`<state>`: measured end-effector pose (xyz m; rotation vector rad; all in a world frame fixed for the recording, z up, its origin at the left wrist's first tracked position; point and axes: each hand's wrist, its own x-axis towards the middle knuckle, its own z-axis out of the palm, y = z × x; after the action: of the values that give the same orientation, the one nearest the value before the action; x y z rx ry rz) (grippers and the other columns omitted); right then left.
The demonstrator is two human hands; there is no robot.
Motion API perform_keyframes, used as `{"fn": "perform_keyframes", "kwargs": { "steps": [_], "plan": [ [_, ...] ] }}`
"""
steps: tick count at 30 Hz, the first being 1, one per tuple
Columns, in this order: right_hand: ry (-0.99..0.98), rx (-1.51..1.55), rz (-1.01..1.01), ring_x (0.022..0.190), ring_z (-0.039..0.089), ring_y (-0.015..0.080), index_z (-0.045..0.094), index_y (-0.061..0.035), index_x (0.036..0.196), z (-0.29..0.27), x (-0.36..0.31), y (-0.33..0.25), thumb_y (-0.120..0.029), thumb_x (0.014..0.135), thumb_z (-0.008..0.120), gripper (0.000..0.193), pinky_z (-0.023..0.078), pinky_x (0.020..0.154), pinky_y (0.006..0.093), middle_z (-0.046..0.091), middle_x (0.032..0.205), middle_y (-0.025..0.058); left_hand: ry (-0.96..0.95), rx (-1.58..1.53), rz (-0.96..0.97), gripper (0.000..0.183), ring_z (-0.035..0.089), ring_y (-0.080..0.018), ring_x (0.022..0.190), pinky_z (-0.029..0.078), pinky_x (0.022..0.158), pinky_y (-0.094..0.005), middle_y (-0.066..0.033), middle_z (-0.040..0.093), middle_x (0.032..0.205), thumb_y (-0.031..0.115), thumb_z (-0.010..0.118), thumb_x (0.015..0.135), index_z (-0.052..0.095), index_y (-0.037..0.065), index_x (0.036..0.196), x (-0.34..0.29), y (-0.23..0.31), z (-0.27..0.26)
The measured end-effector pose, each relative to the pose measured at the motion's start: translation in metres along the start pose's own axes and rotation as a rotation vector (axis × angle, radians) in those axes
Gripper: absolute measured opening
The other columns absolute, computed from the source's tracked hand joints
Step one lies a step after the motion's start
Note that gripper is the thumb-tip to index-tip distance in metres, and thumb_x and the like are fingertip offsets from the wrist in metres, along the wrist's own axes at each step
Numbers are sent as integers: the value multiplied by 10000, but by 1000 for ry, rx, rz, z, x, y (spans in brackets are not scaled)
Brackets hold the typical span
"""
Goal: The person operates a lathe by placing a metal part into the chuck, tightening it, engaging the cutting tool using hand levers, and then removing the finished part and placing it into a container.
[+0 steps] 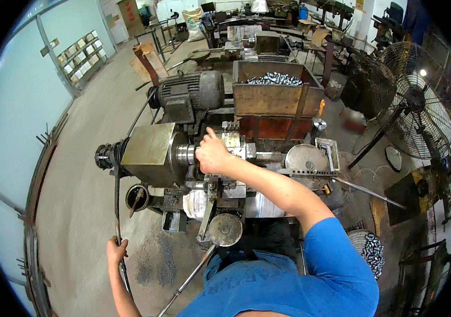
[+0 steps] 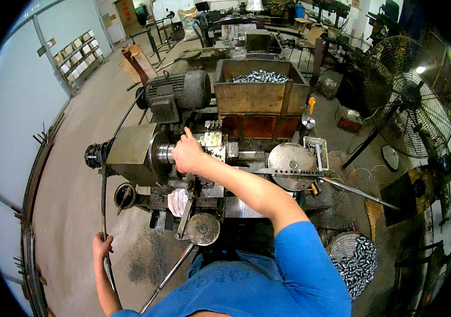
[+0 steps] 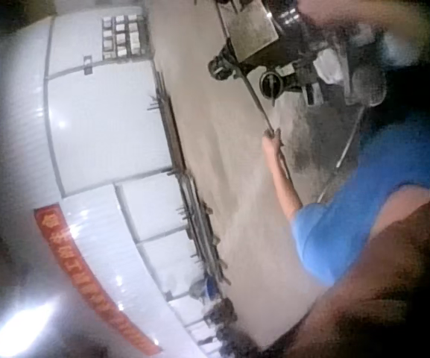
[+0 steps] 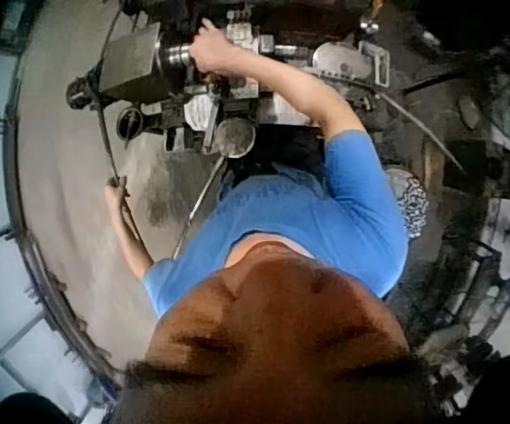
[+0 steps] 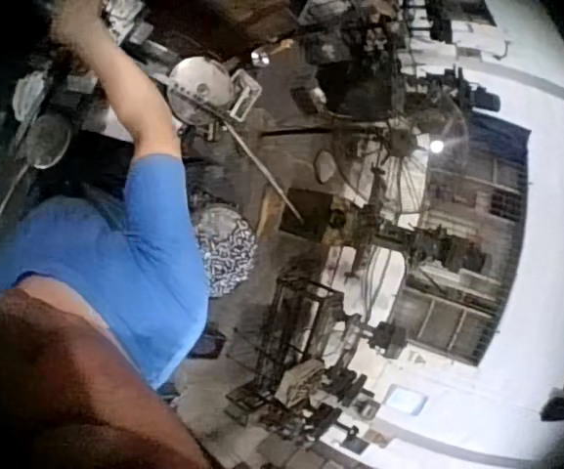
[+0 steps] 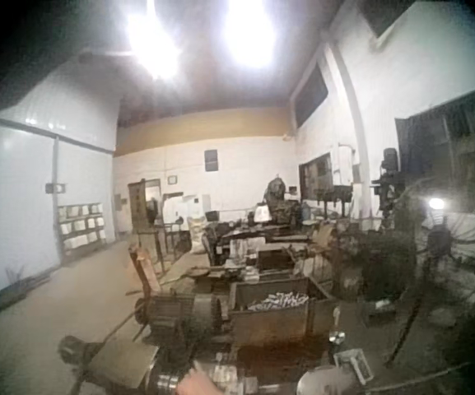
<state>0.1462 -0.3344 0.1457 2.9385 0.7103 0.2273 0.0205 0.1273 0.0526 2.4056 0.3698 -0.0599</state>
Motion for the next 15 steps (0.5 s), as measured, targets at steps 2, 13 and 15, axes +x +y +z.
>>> {"fn": "perform_keyframes", "kwargs": {
  "steps": [2,13,15],
  "plan": [
    [142,-5,32,930,553,329,678,-25,747,-25,-14,27,-257,577,604,297,236,1037,479,628,841,170,-18,-105,8,214,568,-196,446,484,411,-333,-103,546,553,119,644,754,524,-52,797,11,0,5],
    [766,300,445,1151,399,399,618,-71,984,-41,-91,119,-263,511,686,515,353,958,460,419,1240,267,-170,-367,-43,302,545,-223,538,472,517,-369,-152,584,663,195,653,800,547,-25,977,56,-14,27],
    [810,483,381,1175,373,413,607,-50,998,-7,-139,80,-219,507,682,525,349,959,472,371,1291,276,-153,-406,-112,273,567,-228,638,495,607,-386,-147,614,744,187,654,814,575,4,1000,21,17,16]
  ]
}}
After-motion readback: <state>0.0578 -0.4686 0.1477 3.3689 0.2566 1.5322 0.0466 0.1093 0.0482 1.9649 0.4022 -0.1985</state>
